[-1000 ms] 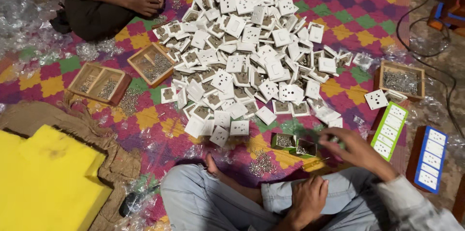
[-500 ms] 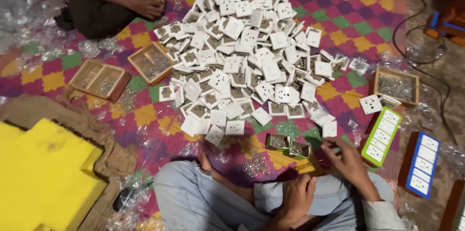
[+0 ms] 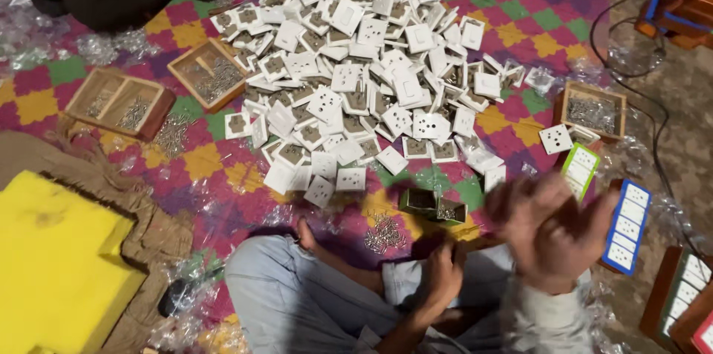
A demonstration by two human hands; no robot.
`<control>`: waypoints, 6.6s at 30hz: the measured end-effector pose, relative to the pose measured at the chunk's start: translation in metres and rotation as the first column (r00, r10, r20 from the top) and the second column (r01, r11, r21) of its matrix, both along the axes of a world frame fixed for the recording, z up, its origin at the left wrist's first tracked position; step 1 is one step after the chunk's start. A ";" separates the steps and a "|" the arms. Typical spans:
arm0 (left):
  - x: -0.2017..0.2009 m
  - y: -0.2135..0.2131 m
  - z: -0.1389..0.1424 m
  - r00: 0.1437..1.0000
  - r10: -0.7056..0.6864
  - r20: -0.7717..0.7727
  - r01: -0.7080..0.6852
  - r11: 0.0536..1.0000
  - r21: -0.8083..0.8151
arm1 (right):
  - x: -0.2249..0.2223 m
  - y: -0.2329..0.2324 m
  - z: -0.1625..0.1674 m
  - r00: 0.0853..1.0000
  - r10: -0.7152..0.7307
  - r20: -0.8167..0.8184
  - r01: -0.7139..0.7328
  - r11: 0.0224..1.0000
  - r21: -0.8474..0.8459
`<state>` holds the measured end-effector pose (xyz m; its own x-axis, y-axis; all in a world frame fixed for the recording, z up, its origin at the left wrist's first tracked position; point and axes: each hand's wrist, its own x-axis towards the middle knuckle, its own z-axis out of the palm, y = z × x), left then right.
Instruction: The person sits on a mat and assembles white electrical socket units by inserting small metal pins into them. They handle the sockets one at a time, pick pins from a small box, and place the assembled units into a nearby pile.
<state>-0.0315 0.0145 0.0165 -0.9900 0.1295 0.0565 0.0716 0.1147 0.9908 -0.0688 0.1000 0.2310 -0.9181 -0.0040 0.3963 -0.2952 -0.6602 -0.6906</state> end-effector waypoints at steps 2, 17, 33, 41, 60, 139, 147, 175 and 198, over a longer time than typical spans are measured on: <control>-0.001 -0.004 0.004 1.000 -0.015 0.019 0.015 1.000 0.010 | -0.012 0.026 0.004 0.944 -0.317 0.088 0.297 0.937 0.184; 0.005 -0.002 0.005 0.999 -0.026 -0.043 0.023 0.997 -0.068 | 0.010 0.259 -0.153 0.633 -0.744 -0.212 -0.293 -0.484 0.825; 0.001 0.002 0.002 0.997 -0.069 -0.047 0.065 0.994 -0.089 | -0.025 0.212 -0.177 0.594 -0.721 -0.357 -0.057 -0.480 0.875; 0.001 -0.002 0.003 0.997 -0.069 -0.044 0.066 0.995 -0.069 | -0.041 0.221 -0.169 0.445 -0.893 -0.068 -0.213 -0.179 0.960; 0.003 -0.008 0.007 0.998 -0.035 -0.051 0.032 0.997 -0.069 | -0.022 0.158 -0.078 0.705 -0.235 0.670 0.235 0.968 0.092; -0.001 0.001 0.000 0.989 -0.110 0.095 0.107 0.994 0.028 | -0.025 0.110 -0.124 0.881 -0.460 -0.107 -0.001 -0.227 0.974; -0.002 -0.004 0.009 0.991 -0.120 0.062 0.121 0.992 -0.021 | -0.025 0.107 -0.121 0.902 -0.417 -0.113 0.010 -0.241 0.970; 0.001 0.004 -0.019 0.994 -0.077 0.080 0.071 0.994 0.084 | -0.024 0.104 -0.116 0.909 -0.416 -0.042 -0.064 -0.237 0.969; -0.002 0.018 -0.063 0.996 0.019 0.085 -0.028 0.995 0.098 | -0.026 0.087 -0.111 0.919 -0.393 0.019 -0.102 -0.193 0.976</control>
<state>-0.0331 0.0325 -0.0467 -0.9944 0.1042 -0.0154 -0.0137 0.0168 0.9998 -0.0949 0.1872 0.1197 -0.9942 0.0050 -0.1074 0.0584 0.8641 -0.4999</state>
